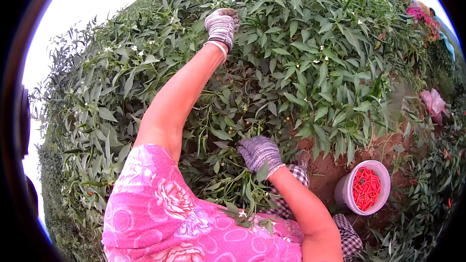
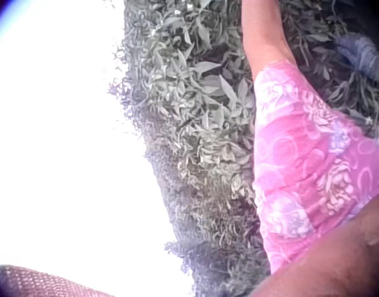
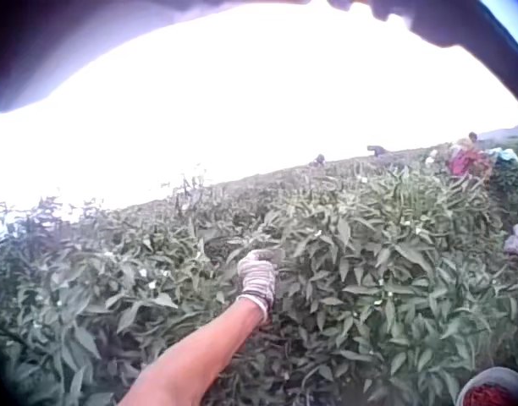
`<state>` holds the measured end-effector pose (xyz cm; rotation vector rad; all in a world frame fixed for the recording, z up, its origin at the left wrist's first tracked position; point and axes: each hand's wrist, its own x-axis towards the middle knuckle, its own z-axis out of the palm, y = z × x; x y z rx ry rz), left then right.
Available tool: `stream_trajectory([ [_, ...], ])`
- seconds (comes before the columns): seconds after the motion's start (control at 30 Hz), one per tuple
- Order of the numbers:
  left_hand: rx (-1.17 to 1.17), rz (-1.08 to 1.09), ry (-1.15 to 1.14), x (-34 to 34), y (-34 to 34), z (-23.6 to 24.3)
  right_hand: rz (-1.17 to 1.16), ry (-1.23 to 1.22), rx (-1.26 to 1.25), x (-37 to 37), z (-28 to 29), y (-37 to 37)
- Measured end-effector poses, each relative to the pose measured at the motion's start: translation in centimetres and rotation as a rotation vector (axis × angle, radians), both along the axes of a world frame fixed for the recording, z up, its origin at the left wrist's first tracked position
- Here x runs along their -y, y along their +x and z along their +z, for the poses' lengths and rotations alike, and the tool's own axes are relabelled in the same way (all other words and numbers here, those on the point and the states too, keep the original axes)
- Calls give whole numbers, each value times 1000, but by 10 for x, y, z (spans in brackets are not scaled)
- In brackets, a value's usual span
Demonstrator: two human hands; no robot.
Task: The person sits on the ground in a field and picks red chili peppers from the plants by hand. They place the harvested peppers into a white bucket positioned next to them.
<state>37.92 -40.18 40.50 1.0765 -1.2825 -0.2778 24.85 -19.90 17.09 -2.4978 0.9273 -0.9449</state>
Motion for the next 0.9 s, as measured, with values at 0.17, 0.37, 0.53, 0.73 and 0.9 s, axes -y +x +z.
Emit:
stream_trajectory([
  [0.17, 1277, 588, 820, 14, 2, -25, -53, -21, 79, 4, -10, 14],
  [0.37, 1204, 537, 679, 48, 32, -58, -47, -84, 113, 11, -20, 30],
  [0.53, -871, -310, 366, 95, 38, -64, -34, -65, 110, 22, -16, 33],
  [0.73, -785, -823, 542, 181, 82, -101, 27, -10, 125, 33, -7, 33],
  [0.9, -702, -862, 542, 162, 75, -79, -33, 34, 13, 45, -2, 28],
])
